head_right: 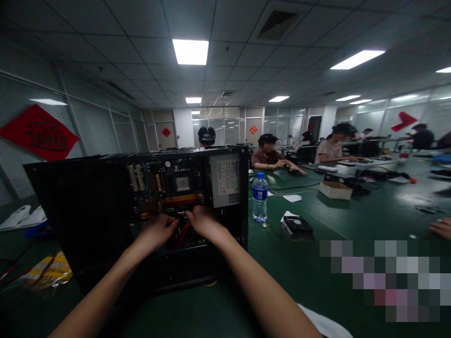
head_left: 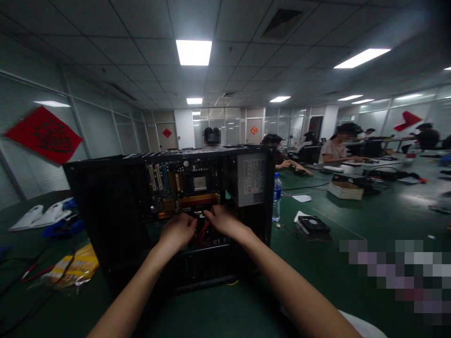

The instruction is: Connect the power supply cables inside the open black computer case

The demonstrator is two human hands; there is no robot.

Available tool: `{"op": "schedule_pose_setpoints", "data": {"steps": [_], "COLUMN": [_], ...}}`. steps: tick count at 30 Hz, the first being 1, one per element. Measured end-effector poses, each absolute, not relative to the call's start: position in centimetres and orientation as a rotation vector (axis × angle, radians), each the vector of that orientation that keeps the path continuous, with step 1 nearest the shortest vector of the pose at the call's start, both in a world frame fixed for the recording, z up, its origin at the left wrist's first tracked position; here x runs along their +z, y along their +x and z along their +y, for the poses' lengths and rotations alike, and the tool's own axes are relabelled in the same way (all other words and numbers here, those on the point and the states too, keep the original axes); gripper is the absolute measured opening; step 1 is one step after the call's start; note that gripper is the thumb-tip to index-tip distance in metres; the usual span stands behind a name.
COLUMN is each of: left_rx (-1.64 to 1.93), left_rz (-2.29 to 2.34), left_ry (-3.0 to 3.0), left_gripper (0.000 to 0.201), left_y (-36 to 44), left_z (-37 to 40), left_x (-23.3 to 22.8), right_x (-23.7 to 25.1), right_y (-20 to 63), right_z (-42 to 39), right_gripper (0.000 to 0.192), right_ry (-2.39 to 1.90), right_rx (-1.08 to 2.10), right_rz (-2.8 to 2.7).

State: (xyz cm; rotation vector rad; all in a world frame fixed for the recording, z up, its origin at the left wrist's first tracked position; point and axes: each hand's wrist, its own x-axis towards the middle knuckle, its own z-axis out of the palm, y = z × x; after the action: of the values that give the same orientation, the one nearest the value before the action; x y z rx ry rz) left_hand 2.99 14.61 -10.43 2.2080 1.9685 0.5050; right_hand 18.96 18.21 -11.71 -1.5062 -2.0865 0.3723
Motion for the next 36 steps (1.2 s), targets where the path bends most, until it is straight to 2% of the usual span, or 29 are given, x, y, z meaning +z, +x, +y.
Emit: {"op": "schedule_pose_setpoints", "data": {"steps": [14,20,28,36], "left_rx": [0.551,0.498,0.51,0.519], "left_rz": [2.099,2.128,2.074,2.062], "left_ry": [2.211,2.195,2.163,2.15], "left_gripper": [0.035,0.029,0.036,0.036], "left_y": [3.0,3.1,2.7,2.8], "left_z": [14.9,14.7,15.1,15.3], "left_x": [-10.3,-10.3,-10.8,-11.0], "right_x": [-11.3,-11.4,-11.3,-11.7], "right_y": [18.6,17.8,17.7,17.1], "right_z": [17.6,17.1,17.9,19.3], "right_gripper": [0.033,0.029,0.028,0.028], "right_ry": [-1.459,-1.322,-1.373,-1.343], "right_rx": [0.576,1.152,1.573,1.828], "right_rz": [-2.015,-1.851,-1.537,-1.27]}}
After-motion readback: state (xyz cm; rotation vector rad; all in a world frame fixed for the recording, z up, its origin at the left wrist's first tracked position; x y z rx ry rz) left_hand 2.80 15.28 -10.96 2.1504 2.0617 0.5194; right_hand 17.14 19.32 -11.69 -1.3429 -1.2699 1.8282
